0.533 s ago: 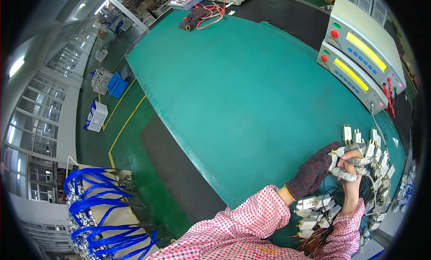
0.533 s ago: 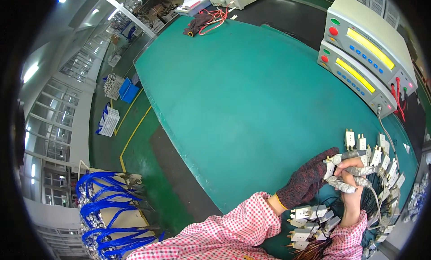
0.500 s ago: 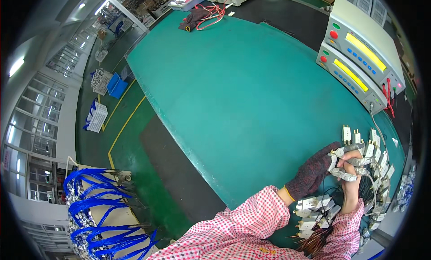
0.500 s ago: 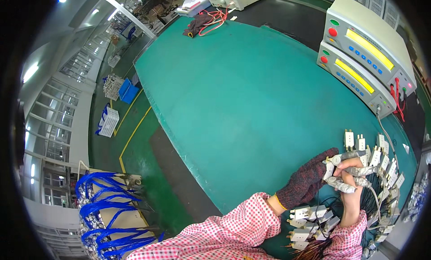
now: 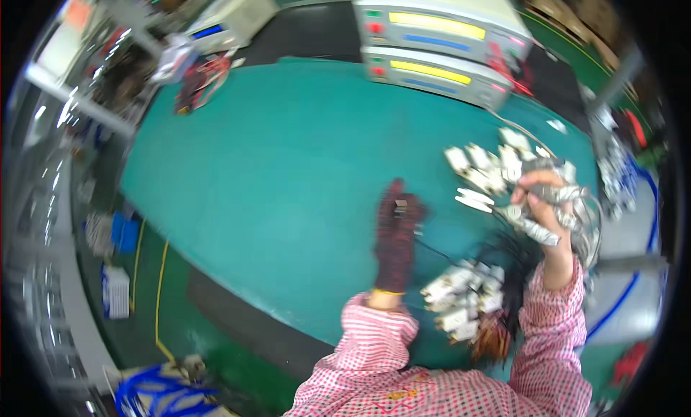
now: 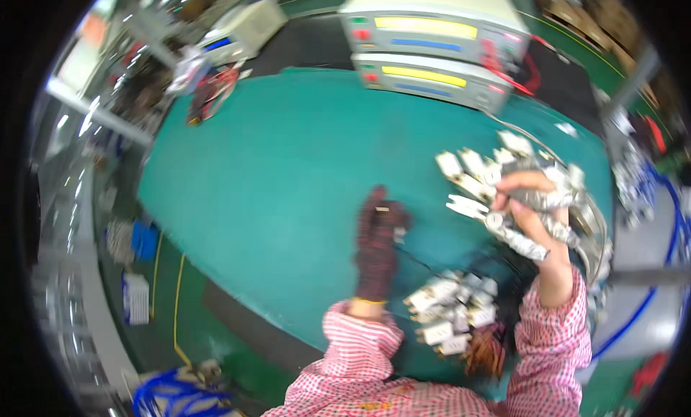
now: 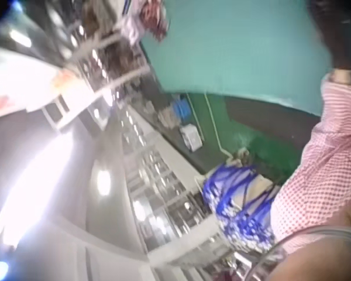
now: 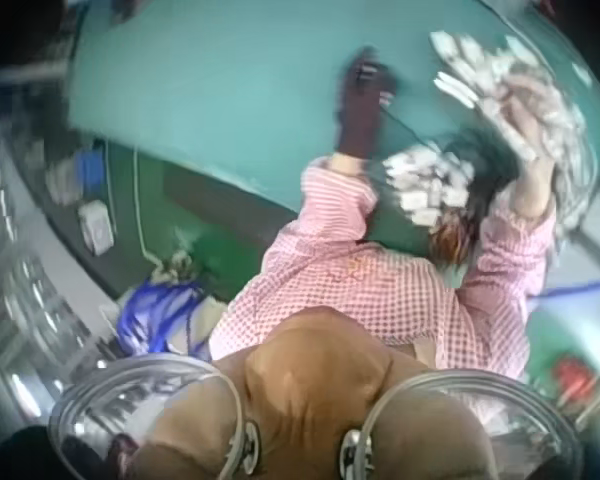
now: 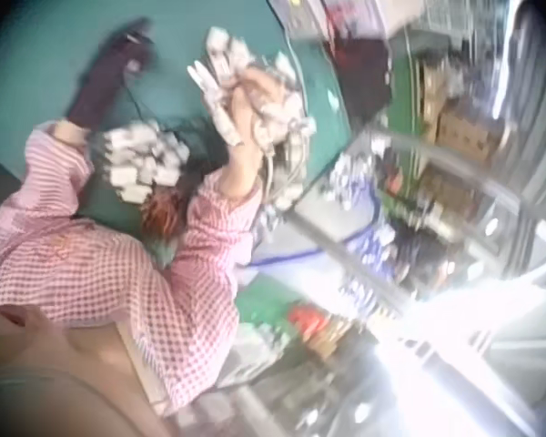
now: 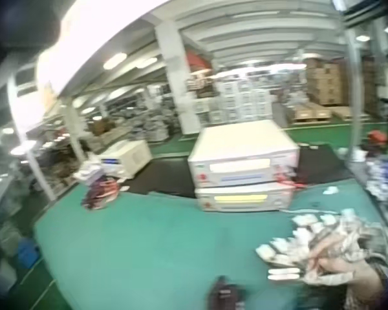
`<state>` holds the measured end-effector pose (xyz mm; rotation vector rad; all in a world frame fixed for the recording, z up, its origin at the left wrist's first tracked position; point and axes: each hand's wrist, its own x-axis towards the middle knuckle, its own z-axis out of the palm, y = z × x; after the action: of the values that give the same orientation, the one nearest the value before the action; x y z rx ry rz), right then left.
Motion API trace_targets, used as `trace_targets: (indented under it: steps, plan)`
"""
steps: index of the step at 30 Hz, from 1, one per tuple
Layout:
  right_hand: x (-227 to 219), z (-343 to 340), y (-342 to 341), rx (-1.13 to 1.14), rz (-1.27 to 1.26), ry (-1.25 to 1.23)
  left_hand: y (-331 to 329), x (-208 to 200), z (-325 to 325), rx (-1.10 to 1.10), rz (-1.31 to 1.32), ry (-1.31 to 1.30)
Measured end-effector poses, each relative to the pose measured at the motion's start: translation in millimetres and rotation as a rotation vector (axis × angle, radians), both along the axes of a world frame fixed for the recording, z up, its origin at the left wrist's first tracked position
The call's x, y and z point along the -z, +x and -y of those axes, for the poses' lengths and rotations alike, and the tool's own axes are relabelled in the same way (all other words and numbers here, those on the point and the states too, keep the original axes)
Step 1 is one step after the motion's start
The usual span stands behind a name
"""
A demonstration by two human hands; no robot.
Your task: Handling and organizing a large bundle of wire harnesses with white connectors on a factory workbench.
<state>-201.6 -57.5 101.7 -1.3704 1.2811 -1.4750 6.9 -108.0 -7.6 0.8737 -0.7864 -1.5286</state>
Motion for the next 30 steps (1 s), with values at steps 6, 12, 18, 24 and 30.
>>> trace_targets:
  steps: [6, 12, 18, 24, 30]
  plan:
    - [-23, -89, -39, 0.17, -0.184, -0.033, 28, 8, -16, -0.141, 1.416, -0.686]
    - [20, -149, -52, 0.343, -0.814, 0.046, 21, -22, -22, -0.057, 1.267, -0.857]
    - [73, -179, -68, 0.448, -0.931, -0.033, -16, -88, -51, 0.353, 1.225, -0.949]
    - [92, -205, -88, 0.797, -0.641, -0.207, -54, -106, -74, 0.63, 1.407, -1.163]
    - [91, -209, -77, 0.844, -0.086, -0.306, -84, -133, -88, 0.822, 1.726, -1.125]
